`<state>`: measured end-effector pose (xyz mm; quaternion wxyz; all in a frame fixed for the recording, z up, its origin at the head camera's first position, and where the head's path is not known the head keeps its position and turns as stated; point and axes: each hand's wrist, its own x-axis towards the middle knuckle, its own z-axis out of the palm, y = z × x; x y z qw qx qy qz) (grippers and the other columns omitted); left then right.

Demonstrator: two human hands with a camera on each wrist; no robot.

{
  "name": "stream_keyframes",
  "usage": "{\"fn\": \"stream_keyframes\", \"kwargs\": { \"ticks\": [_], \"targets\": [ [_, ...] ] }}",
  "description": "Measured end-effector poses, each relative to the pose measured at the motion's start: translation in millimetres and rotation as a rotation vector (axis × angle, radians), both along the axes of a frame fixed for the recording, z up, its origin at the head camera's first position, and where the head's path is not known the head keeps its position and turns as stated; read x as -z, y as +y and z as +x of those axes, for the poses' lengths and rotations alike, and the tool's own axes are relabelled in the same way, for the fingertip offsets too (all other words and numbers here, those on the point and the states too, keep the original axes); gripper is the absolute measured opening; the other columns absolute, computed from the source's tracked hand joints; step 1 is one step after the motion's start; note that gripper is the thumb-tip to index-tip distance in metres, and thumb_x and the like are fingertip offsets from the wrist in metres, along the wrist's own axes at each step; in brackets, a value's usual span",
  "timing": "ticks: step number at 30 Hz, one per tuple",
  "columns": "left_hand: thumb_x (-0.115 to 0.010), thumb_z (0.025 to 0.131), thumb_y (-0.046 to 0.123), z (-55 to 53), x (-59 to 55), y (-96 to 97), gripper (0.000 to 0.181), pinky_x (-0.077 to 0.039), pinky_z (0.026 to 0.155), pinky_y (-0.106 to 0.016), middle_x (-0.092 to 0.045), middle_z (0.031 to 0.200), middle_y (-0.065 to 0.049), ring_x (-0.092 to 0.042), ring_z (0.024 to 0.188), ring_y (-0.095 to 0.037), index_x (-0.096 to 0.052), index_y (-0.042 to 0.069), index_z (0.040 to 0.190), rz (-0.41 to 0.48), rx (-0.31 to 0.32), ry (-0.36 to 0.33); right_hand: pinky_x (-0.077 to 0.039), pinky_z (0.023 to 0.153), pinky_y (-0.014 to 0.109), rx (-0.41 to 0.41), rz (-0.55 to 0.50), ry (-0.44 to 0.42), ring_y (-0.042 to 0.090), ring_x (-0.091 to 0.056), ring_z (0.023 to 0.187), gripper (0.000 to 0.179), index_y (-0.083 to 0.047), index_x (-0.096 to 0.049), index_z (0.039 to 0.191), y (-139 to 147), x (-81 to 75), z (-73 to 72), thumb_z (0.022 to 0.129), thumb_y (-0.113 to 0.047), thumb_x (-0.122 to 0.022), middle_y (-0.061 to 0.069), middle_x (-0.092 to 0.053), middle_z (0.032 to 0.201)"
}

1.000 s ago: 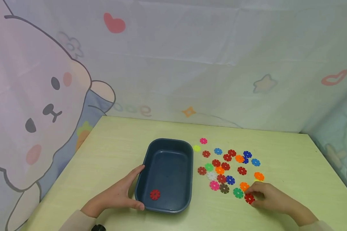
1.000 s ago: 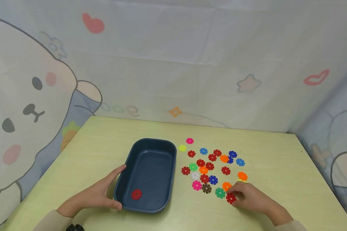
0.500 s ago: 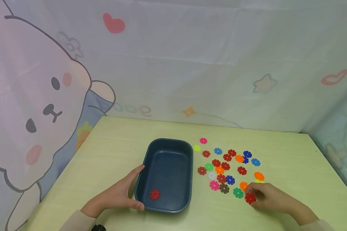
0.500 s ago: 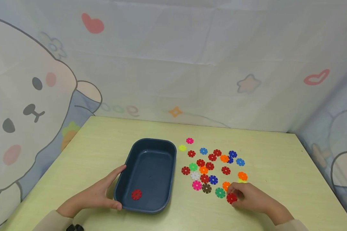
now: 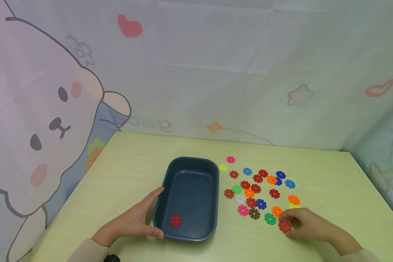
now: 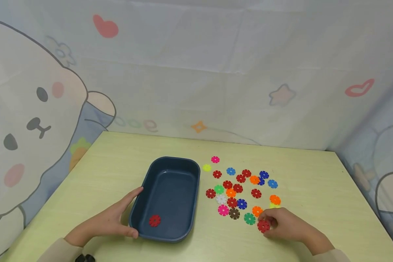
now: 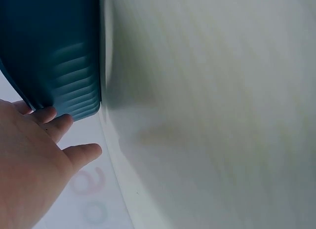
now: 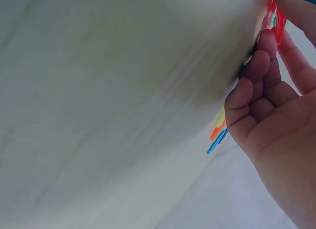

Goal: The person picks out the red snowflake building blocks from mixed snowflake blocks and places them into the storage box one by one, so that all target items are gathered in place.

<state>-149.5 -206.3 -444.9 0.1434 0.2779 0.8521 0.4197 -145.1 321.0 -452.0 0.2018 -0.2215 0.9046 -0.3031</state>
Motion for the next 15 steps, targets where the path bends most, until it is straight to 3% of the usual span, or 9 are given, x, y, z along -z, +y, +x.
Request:
{"fn": "stream_keyframes", "kwargs": {
  "ticks": [6, 15],
  "targets": [
    [-0.088, 0.069, 0.035, -1.0, 0.7, -0.3, 0.119, -0.026, 0.107, -0.063, -0.013, 0.161, -0.01, -0.016, 0.146, -0.034, -0.008, 0.013, 0.156, 0.015, -0.007, -0.029, -0.042, 0.061, 0.021, -0.011, -0.021, 0.042, 0.004, -0.048, 0.073, 0.028, -0.014, -0.068, 0.102, -2, 0.4, -2.3, 0.08, -0.026, -0.078, -0.01, -0.056, 0.084],
    [-0.088, 0.069, 0.033, -2.1, 1.4, 0.2, 0.119, -0.027, 0.107, -0.062, -0.012, 0.161, -0.008, -0.015, 0.146, -0.032, -0.009, 0.014, 0.156, 0.025, -0.009, -0.043, -0.046, 0.066, 0.023, -0.065, -0.066, 0.303, 0.007, -0.048, 0.079, 0.026, -0.016, -0.065, 0.101, -19, -12.3, -13.2, 0.08, -0.021, -0.079, -0.015, -0.054, 0.087]
  ]
}}
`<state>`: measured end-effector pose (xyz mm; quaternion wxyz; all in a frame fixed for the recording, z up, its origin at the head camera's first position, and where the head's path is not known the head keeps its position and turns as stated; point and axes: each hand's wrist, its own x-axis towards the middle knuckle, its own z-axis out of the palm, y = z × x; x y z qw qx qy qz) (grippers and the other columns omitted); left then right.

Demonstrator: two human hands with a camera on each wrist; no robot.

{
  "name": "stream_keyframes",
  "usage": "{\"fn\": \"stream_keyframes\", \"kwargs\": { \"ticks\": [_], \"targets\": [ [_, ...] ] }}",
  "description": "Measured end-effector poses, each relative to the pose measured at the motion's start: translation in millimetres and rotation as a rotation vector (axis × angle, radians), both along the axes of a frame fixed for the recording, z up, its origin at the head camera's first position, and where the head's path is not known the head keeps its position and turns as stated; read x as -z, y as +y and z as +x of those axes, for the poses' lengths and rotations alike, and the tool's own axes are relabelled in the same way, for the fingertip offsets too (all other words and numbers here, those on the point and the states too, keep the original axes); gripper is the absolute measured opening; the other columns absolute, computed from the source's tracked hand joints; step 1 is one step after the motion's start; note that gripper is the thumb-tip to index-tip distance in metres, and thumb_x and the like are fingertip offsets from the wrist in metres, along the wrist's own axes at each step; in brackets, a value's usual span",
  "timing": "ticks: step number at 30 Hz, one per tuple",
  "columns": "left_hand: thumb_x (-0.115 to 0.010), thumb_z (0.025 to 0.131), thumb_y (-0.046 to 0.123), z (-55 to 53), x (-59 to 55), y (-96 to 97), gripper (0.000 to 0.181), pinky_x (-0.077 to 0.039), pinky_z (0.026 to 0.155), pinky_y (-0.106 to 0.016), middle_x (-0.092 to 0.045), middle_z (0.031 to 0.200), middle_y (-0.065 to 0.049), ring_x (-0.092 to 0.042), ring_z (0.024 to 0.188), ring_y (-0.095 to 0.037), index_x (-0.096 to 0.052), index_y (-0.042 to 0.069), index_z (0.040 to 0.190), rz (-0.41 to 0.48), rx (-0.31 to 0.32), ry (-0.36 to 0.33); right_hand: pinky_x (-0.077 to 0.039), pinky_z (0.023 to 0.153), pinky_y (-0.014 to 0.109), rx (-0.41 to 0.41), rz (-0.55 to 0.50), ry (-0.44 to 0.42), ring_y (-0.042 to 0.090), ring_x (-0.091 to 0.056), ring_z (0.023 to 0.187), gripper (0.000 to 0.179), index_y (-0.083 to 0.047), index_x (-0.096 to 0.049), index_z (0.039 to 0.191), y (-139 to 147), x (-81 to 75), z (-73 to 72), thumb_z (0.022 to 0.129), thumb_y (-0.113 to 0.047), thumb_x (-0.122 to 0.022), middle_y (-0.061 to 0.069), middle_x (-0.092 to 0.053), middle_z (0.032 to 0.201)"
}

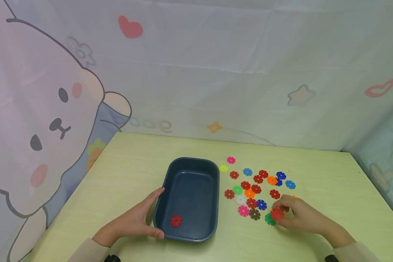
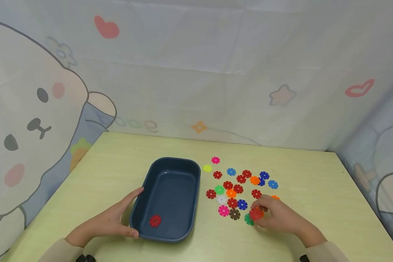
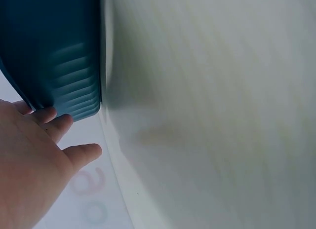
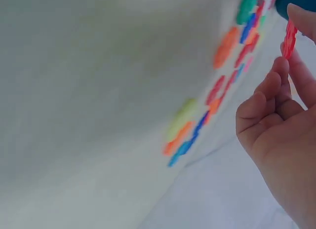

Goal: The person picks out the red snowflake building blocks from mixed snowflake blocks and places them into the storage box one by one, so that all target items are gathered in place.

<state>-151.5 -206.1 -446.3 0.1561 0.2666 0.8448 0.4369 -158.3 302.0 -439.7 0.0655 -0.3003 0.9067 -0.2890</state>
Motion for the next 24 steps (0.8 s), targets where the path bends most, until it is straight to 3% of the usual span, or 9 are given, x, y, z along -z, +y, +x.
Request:
{"fn": "stream_keyframes", "kwargs": {
  "ticks": [5, 13, 21, 24],
  "targets": [
    [-0.087, 0.07, 0.034, 1.3, 0.5, 0.3, 0.119, -0.027, 0.107, -0.063, -0.012, 0.161, -0.01, -0.016, 0.146, -0.034, -0.008, 0.013, 0.156, -0.003, 0.014, 0.016, -0.047, 0.068, 0.025, 0.034, 0.029, -0.017, 0.012, -0.049, 0.082, 0.026, -0.015, -0.066, 0.103, -21, -14.4, -10.1, 0.082, -0.023, -0.077, -0.013, -0.053, 0.087],
    [-0.086, 0.071, 0.036, 0.2, 0.7, -0.9, 0.119, -0.028, 0.106, -0.063, -0.012, 0.161, -0.011, -0.017, 0.145, -0.036, -0.008, 0.012, 0.156, -0.018, 0.023, 0.058, -0.051, 0.074, 0.031, -0.018, 0.015, 0.023, 0.019, -0.054, 0.087, 0.028, -0.012, -0.066, 0.108, -65, -32.3, -24.3, 0.084, -0.023, -0.075, -0.011, -0.053, 0.091],
    [-0.087, 0.07, 0.035, 0.0, 1.6, -0.8, 0.119, -0.028, 0.106, -0.063, -0.011, 0.161, -0.011, -0.016, 0.145, -0.037, -0.008, 0.011, 0.156, -0.011, 0.026, 0.056, -0.05, 0.076, 0.031, -0.131, -0.024, 0.072, 0.012, -0.052, 0.089, 0.023, -0.019, -0.066, 0.107, -119, -49.2, -42.6, 0.086, -0.023, -0.074, -0.012, -0.055, 0.095],
    [-0.087, 0.071, 0.035, 0.3, 2.4, -0.9, 0.119, -0.027, 0.106, -0.063, -0.01, 0.161, -0.011, -0.016, 0.145, -0.037, -0.008, 0.012, 0.156, -0.007, 0.026, 0.05, -0.051, 0.079, 0.034, -0.178, -0.027, 0.074, 0.015, -0.054, 0.091, 0.026, -0.017, -0.066, 0.11, -139, -51.3, -49.1, 0.086, -0.022, -0.073, -0.01, -0.057, 0.098]
  ]
}}
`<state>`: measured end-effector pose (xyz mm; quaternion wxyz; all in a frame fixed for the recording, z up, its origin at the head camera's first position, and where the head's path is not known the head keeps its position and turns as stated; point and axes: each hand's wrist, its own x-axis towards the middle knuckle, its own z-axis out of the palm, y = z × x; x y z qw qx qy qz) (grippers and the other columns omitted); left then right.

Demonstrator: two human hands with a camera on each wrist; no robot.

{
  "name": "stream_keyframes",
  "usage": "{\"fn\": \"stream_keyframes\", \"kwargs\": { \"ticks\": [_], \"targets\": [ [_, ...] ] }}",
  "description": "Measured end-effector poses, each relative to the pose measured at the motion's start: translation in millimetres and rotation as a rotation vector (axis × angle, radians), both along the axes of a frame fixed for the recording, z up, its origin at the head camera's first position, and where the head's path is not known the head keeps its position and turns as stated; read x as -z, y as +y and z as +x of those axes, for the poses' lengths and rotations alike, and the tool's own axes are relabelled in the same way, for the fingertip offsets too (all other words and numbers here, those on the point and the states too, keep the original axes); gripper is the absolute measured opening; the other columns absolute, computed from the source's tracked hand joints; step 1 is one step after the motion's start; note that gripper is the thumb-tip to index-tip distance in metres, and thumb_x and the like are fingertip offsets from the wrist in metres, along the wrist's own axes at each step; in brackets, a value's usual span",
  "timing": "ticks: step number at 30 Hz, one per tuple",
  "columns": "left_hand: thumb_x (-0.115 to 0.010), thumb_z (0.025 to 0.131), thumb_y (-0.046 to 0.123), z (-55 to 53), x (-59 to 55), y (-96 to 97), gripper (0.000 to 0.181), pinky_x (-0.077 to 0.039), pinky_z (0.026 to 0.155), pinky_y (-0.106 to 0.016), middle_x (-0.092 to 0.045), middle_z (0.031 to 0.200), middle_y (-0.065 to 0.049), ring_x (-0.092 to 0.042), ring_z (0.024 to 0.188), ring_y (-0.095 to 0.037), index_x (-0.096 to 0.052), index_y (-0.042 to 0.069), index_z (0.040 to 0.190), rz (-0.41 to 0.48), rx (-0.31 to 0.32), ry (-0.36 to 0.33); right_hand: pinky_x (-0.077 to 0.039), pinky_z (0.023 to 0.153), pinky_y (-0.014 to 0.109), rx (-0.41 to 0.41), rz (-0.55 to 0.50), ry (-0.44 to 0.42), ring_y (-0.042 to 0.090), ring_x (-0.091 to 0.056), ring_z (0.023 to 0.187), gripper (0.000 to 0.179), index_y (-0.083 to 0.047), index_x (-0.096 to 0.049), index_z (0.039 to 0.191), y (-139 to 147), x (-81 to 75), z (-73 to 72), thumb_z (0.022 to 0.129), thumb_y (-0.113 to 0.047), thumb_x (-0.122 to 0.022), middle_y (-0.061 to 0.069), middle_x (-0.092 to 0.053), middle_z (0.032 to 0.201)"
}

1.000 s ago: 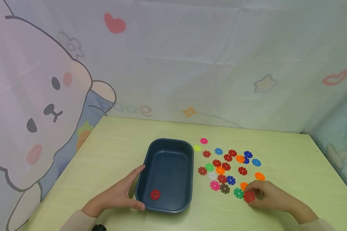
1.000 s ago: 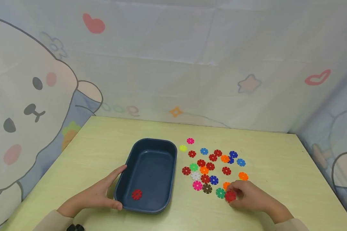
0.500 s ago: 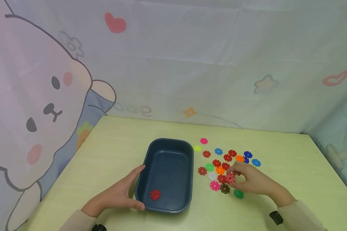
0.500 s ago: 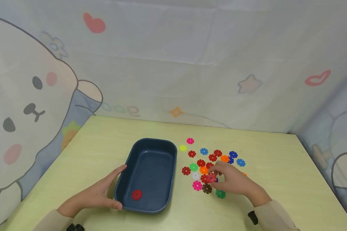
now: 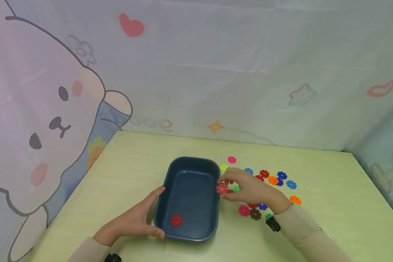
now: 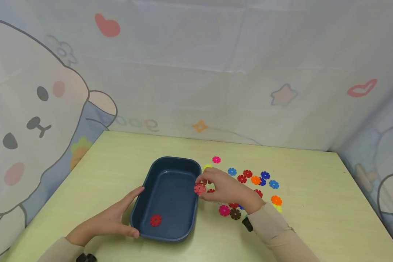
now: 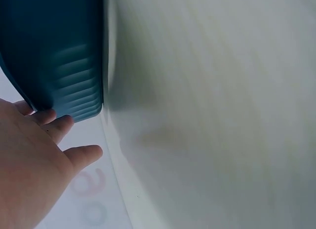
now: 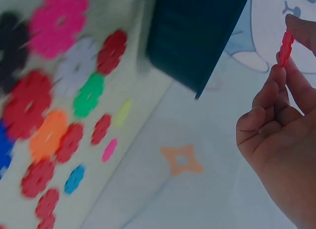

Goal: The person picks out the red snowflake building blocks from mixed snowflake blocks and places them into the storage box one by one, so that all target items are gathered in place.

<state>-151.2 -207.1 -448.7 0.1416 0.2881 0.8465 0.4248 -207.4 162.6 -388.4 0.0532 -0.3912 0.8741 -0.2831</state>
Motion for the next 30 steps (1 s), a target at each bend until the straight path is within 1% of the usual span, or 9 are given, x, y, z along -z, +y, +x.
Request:
{"fn": "stream_keyframes", "kwargs": {
  "ticks": [4, 8, 13, 17, 20, 25, 30],
  "targets": [
    [-0.087, 0.071, 0.034, -0.5, 0.8, 0.7, 0.118, -0.026, 0.106, -0.064, -0.01, 0.161, -0.01, -0.015, 0.145, -0.037, -0.007, 0.013, 0.156, 0.002, -0.002, -0.01, -0.052, 0.081, 0.037, -0.044, 0.003, -0.021, 0.021, -0.057, 0.095, 0.027, -0.013, -0.067, 0.11, -26, 0.9, -8.1, 0.085, -0.022, -0.073, -0.007, -0.057, 0.098],
    [-0.087, 0.07, 0.034, -0.9, 1.2, 2.4, 0.119, -0.026, 0.106, -0.063, -0.01, 0.161, -0.01, -0.015, 0.145, -0.036, -0.008, 0.013, 0.156, 0.0, -0.003, -0.012, -0.052, 0.082, 0.034, -0.069, 0.032, -0.04, 0.021, -0.057, 0.096, 0.029, -0.013, -0.067, 0.111, -49, 4.4, -13.2, 0.085, -0.024, -0.074, -0.006, -0.055, 0.095],
    [-0.087, 0.07, 0.034, -1.3, 0.3, 4.1, 0.119, -0.026, 0.107, -0.063, -0.011, 0.161, -0.011, -0.016, 0.145, -0.036, -0.008, 0.012, 0.156, -0.006, -0.005, -0.012, -0.05, 0.082, 0.028, -0.099, 0.049, -0.029, 0.017, -0.057, 0.094, 0.029, -0.013, -0.067, 0.11, -73, 13.2, -17.3, 0.085, -0.025, -0.074, -0.006, -0.056, 0.094],
    [-0.087, 0.07, 0.035, -2.0, -0.2, 4.8, 0.118, -0.027, 0.106, -0.063, -0.012, 0.161, -0.012, -0.017, 0.145, -0.036, -0.009, 0.012, 0.156, -0.012, -0.008, -0.009, -0.048, 0.082, 0.023, -0.129, 0.046, -0.018, 0.012, -0.055, 0.09, 0.028, -0.012, -0.067, 0.109, -87, 20.6, -20.2, 0.085, -0.023, -0.074, -0.005, -0.057, 0.095],
    [-0.087, 0.07, 0.035, -2.1, -0.2, 4.5, 0.118, -0.027, 0.106, -0.063, -0.012, 0.161, -0.012, -0.017, 0.145, -0.036, -0.009, 0.011, 0.156, -0.015, -0.004, -0.002, -0.047, 0.082, 0.022, -0.147, 0.051, -0.018, 0.012, -0.055, 0.089, 0.028, -0.011, -0.067, 0.109, -96, 26.1, -20.6, 0.085, -0.022, -0.074, -0.004, -0.059, 0.096],
    [-0.087, 0.071, 0.035, -1.6, 0.0, 2.9, 0.117, -0.027, 0.106, -0.063, -0.012, 0.16, -0.014, -0.018, 0.145, -0.037, -0.009, 0.009, 0.155, -0.013, -0.002, 0.005, -0.046, 0.08, 0.019, -0.155, 0.074, -0.05, 0.011, -0.055, 0.088, 0.03, -0.011, -0.067, 0.111, -108, 35.4, -20.5, 0.084, -0.023, -0.075, -0.003, -0.059, 0.097],
    [-0.087, 0.07, 0.035, -1.9, 0.9, 2.0, 0.118, -0.027, 0.106, -0.063, -0.013, 0.16, -0.014, -0.018, 0.144, -0.038, -0.009, 0.01, 0.155, -0.021, -0.008, 0.015, -0.044, 0.077, 0.017, -0.158, 0.11, -0.074, 0.005, -0.05, 0.085, 0.031, -0.012, -0.068, 0.112, -118, 45.5, -22.3, 0.084, -0.025, -0.075, -0.005, -0.059, 0.095]
  ]
}}
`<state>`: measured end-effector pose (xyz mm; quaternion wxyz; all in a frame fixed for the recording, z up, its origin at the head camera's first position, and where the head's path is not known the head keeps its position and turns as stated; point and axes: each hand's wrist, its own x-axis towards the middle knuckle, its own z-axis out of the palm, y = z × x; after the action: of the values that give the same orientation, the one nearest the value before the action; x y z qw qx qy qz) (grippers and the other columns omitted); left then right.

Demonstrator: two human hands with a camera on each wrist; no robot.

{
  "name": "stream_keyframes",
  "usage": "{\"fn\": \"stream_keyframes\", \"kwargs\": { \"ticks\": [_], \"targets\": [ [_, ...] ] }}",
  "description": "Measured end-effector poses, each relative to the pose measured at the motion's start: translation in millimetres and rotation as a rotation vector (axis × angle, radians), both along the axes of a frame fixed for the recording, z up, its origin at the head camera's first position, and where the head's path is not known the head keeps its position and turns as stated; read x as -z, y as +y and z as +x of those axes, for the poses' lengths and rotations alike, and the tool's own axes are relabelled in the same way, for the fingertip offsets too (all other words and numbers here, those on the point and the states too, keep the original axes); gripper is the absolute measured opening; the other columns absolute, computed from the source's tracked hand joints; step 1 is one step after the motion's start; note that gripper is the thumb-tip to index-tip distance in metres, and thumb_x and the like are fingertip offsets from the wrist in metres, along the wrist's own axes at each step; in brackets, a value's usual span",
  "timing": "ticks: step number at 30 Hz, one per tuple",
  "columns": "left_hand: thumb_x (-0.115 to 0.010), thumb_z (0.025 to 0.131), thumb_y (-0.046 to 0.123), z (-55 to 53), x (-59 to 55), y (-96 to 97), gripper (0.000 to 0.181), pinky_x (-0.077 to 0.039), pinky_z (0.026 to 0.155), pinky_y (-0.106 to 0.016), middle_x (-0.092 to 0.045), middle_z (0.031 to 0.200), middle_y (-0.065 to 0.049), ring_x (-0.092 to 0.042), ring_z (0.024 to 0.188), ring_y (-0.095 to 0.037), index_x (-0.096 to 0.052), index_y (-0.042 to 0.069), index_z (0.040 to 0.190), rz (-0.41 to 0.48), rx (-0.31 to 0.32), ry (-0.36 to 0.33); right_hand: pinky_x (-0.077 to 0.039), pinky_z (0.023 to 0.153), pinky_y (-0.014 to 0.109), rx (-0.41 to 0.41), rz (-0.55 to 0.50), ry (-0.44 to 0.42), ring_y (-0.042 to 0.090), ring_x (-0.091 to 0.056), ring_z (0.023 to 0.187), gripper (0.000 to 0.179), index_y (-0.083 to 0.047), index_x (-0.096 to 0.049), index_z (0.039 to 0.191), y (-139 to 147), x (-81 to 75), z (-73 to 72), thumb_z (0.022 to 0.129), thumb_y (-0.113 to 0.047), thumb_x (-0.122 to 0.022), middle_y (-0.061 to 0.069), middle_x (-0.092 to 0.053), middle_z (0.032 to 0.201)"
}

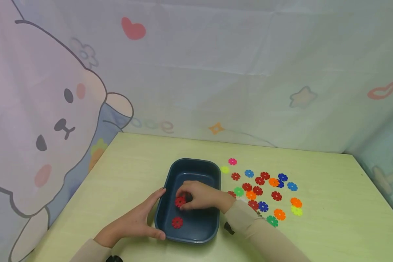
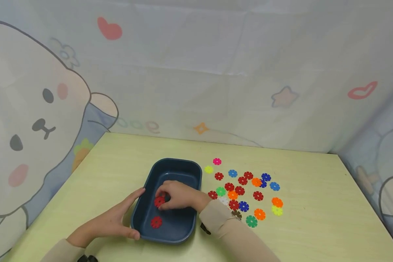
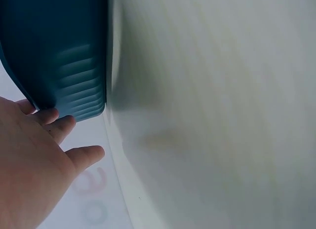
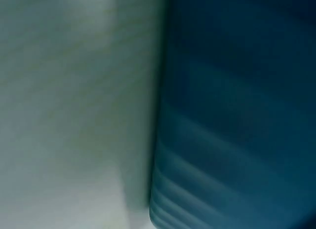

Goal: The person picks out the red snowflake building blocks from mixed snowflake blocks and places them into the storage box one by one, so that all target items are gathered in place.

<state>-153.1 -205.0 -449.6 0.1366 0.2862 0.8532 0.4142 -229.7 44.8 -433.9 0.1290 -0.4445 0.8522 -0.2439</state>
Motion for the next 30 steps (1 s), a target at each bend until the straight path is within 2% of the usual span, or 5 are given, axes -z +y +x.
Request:
{"fn": "stream_keyframes", "kwargs": {
  "ticks": [9, 17, 25, 30],
  "targets": [
    [-0.087, 0.07, 0.036, 1.0, 1.9, 0.8, 0.117, -0.03, 0.108, -0.057, -0.015, 0.16, -0.013, -0.019, 0.144, -0.035, -0.01, 0.009, 0.155, 0.004, 0.003, -0.001, -0.044, 0.073, 0.017, 0.004, 0.121, -0.035, 0.005, -0.049, 0.08, 0.028, -0.012, -0.07, 0.108, -9, 9.7, 1.8, 0.082, -0.022, -0.076, -0.006, -0.056, 0.089],
    [-0.086, 0.07, 0.037, -1.0, -0.9, 0.3, 0.117, -0.029, 0.106, -0.061, -0.016, 0.159, -0.016, -0.02, 0.143, -0.036, -0.011, 0.008, 0.155, -0.009, 0.009, -0.012, -0.045, 0.076, 0.017, 0.0, 0.178, -0.05, 0.004, -0.05, 0.083, 0.028, -0.013, -0.07, 0.109, -12, 11.4, 2.9, 0.083, -0.023, -0.076, -0.006, -0.058, 0.092],
    [-0.088, 0.07, 0.028, -8.9, -8.4, -2.8, 0.111, -0.026, 0.105, -0.065, -0.022, 0.156, -0.02, -0.021, 0.142, -0.04, -0.018, 0.006, 0.152, 0.006, 0.019, -0.08, -0.044, 0.075, 0.016, -0.018, 0.19, -0.046, 0.004, -0.049, 0.083, 0.03, -0.014, -0.07, 0.11, -12, 10.2, 1.7, 0.082, -0.024, -0.077, -0.007, -0.056, 0.091],
    [-0.088, 0.069, 0.026, -12.9, -8.3, -3.7, 0.117, -0.021, 0.107, -0.065, -0.013, 0.159, -0.019, -0.014, 0.144, -0.04, -0.01, 0.009, 0.155, 0.01, 0.027, -0.125, -0.043, 0.075, 0.016, -0.028, 0.195, -0.044, 0.004, -0.049, 0.083, 0.03, -0.015, -0.07, 0.11, -13, 9.4, 1.8, 0.082, -0.024, -0.077, -0.007, -0.056, 0.091]
  ]
}}
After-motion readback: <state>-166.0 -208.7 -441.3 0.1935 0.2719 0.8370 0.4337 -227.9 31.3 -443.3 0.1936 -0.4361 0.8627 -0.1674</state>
